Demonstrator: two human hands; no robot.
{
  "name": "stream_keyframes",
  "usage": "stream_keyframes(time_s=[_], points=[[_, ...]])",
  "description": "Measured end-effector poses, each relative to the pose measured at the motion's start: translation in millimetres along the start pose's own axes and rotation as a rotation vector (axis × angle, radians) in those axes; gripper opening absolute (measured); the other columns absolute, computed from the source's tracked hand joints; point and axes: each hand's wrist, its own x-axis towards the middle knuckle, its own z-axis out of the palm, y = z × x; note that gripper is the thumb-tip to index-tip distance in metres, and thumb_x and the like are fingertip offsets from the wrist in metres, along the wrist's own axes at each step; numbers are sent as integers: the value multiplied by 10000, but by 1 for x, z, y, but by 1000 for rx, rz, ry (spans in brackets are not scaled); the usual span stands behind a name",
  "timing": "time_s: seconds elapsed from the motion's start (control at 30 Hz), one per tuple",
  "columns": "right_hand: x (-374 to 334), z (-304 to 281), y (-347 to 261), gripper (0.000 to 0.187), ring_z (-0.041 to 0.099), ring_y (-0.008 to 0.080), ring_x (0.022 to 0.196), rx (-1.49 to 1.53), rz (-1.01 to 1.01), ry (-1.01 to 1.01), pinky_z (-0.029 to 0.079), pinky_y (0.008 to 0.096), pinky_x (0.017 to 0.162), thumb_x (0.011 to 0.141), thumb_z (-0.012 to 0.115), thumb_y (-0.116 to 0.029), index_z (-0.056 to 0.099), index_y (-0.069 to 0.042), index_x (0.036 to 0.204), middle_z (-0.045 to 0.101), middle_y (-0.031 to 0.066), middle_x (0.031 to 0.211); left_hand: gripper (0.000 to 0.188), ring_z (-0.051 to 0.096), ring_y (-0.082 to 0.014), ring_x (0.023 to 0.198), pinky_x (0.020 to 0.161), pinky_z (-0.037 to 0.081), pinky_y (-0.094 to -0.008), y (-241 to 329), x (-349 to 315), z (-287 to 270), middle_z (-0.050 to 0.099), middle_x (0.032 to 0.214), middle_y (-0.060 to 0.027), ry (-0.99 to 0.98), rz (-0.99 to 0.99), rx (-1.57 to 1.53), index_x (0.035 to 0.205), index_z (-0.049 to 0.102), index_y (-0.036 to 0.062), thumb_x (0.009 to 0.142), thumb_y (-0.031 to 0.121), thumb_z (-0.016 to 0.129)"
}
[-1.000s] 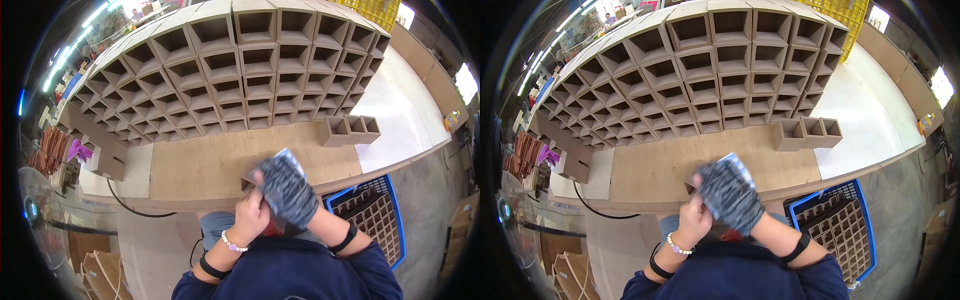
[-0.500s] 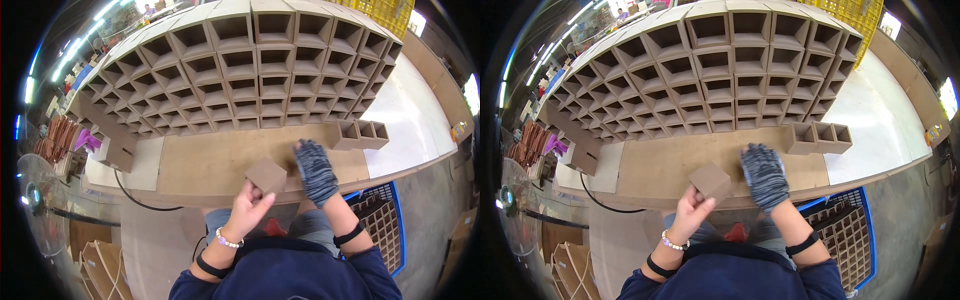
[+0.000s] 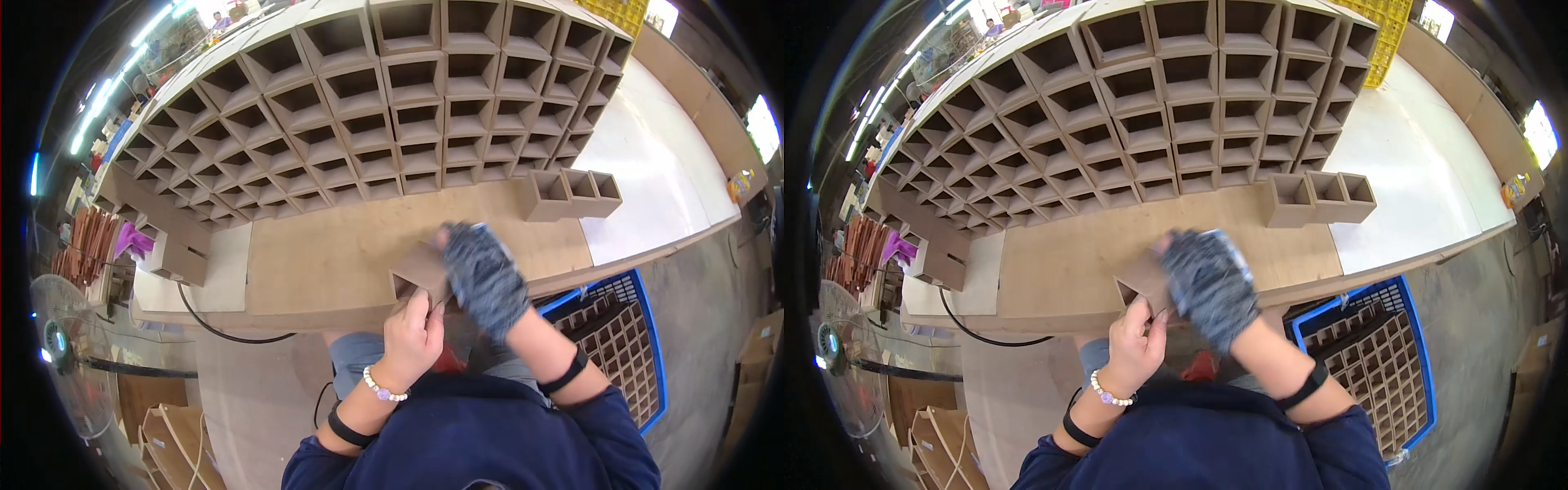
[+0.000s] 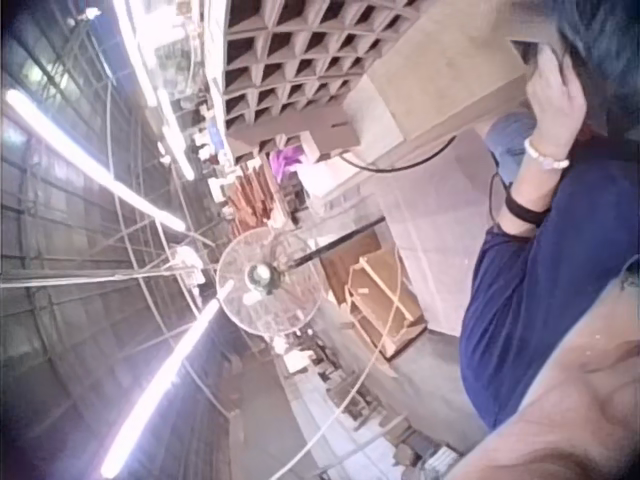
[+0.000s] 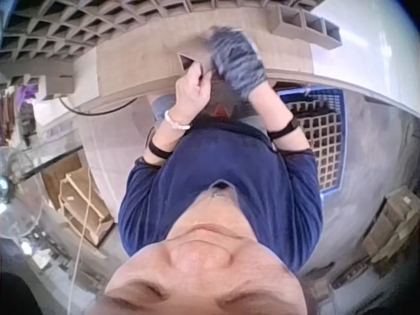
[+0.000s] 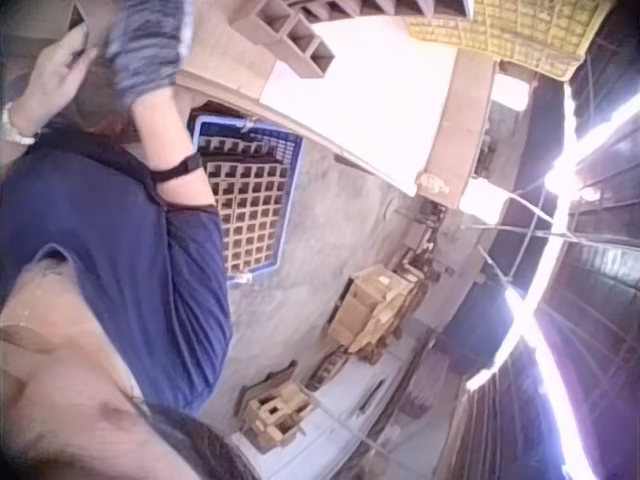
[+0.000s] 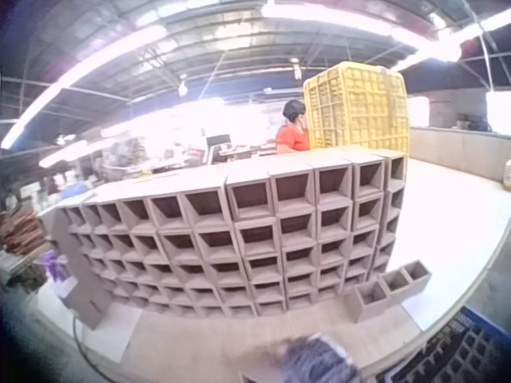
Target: Manually sanding the edges of small wooden cube blocks using a piece of sandpaper.
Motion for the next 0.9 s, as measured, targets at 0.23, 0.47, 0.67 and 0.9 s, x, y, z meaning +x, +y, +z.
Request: stream_keyframes(time_s=[0.23,0.47,0.67,0.9], points=[[-1,-28,-24,365,534,273,1120,26,22,-131,363,405,1002,825,495,-185,569,-48,1155,571,135,1200,211,549,-349,626,558,434,-417,4,2,0,549,680,-171,2,46,-22,954,510,-52,761,-22,592],[-14,23,31,416,521,299,1138,-90,130,26,352,432,1015,829,484,-183,525,-42,1218,561,144,1210,169,541,-345,606,538,428,-413,4,0,-1,539,668,-160,-3,8,-23,883,517,-36,748,-12,615],[-7,-17,-21,439,515,299,1151,103,-96,-23,329,460,1032,830,481,-179,498,-42,1247,554,146,1224,177,577,-304,637,562,454,-371,-4,-4,-1,569,708,-158,-27,-72,-142,919,526,-40,768,-12,614],[-26,13,39,512,478,318,1187,-83,128,19,327,456,1037,817,503,-93,430,-41,1321,496,192,1277,228,591,-121,897,763,461,-254,6,3,-22,621,981,-74,24,-512,-867,1057,527,-37,882,93,594]])
